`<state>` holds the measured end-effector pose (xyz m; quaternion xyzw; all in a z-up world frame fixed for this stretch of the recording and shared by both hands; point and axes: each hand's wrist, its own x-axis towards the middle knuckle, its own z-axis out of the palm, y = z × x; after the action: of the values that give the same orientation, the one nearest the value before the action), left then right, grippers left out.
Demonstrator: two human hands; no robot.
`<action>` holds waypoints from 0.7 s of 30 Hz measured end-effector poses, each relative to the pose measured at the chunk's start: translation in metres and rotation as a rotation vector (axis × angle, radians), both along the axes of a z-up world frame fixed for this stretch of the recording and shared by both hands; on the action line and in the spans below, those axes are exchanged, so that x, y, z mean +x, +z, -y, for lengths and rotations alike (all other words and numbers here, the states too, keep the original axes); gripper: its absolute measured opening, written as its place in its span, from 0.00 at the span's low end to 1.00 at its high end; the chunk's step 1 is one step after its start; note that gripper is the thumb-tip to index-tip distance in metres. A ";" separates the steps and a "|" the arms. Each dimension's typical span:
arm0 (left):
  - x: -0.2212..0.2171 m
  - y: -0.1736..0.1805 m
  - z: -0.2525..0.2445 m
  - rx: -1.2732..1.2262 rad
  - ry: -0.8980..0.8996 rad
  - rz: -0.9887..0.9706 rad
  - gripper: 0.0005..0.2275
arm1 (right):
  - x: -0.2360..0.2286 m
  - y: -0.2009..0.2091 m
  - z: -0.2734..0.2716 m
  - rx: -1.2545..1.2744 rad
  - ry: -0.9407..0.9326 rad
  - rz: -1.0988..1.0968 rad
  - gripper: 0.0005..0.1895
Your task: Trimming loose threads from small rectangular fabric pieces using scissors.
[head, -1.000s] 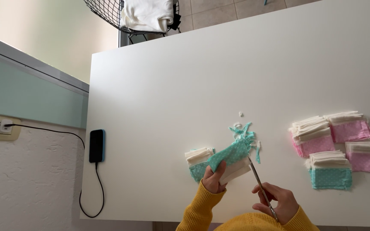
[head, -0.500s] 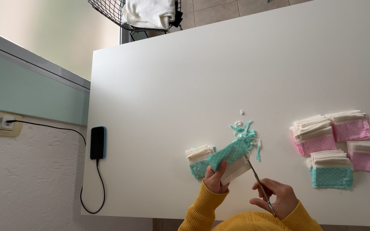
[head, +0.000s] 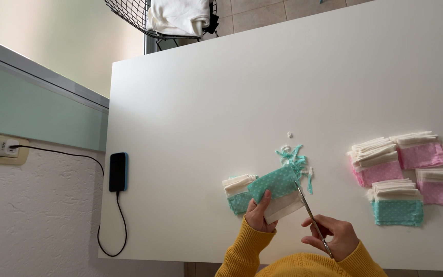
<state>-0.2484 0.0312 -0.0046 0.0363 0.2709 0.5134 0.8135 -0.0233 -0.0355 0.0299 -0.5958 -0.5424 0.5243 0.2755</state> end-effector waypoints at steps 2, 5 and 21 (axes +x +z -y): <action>0.001 0.008 0.000 -0.019 0.000 -0.009 0.06 | 0.000 -0.002 0.001 0.019 0.002 0.005 0.22; 0.002 0.012 -0.002 -0.041 0.001 -0.015 0.06 | 0.002 -0.004 0.001 0.041 0.007 0.008 0.22; 0.000 0.011 -0.003 -0.078 -0.024 -0.010 0.06 | 0.002 -0.014 0.014 0.074 -0.038 0.113 0.19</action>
<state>-0.2481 0.0346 0.0067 0.0103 0.2943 0.4923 0.8191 -0.0215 -0.0495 0.0158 -0.6240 -0.5646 0.4641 0.2766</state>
